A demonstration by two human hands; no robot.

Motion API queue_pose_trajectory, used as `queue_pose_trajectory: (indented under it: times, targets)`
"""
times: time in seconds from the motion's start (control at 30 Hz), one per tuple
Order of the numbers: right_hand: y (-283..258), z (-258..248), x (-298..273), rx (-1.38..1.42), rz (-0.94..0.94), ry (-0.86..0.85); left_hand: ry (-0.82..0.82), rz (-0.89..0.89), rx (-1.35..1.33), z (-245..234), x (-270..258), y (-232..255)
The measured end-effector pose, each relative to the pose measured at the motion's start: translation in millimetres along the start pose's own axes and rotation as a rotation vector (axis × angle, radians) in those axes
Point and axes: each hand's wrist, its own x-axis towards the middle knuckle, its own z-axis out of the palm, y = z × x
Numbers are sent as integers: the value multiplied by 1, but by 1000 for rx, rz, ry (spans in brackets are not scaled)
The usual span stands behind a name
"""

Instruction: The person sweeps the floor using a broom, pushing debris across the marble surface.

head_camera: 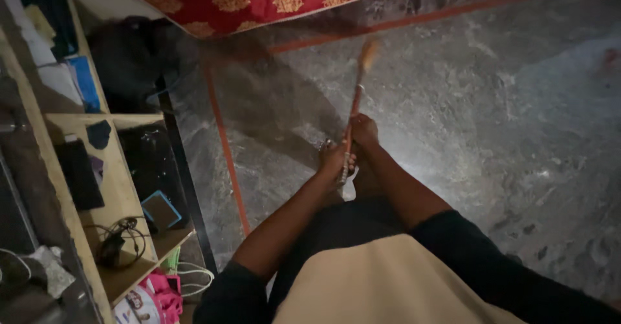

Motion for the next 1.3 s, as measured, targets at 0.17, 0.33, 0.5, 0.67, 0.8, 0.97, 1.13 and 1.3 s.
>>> queue_pose_trajectory:
  times: [0.17, 0.33, 0.5, 0.67, 0.8, 0.97, 1.13, 1.3]
  targets:
    - [-57, 16, -2, 118, -70, -212, 136, 213, -175, 27, -58, 15]
    - [-44, 50, -9, 74, -89, -462, 166, 289, -342, 10, -54, -2]
    - [-10, 58, 1, -297, -192, -455, 196, 166, -387, -6, -25, -4]
    - [7, 20, 21, -296, 61, -115, 158, 15, -87, -12, 16, 5]
    - [-11, 12, 42, -80, 58, 107, 146, -26, -110, -8, 23, 26]
    - [-37, 26, 50, 87, -114, -27, 147, 181, -113, 5, -11, 37]
    - [-56, 65, 47, -2, -158, -410, 263, 254, -297, 40, -50, 52]
    - [-51, 58, 59, -245, -298, -537, 240, 286, -466, 41, -14, 39]
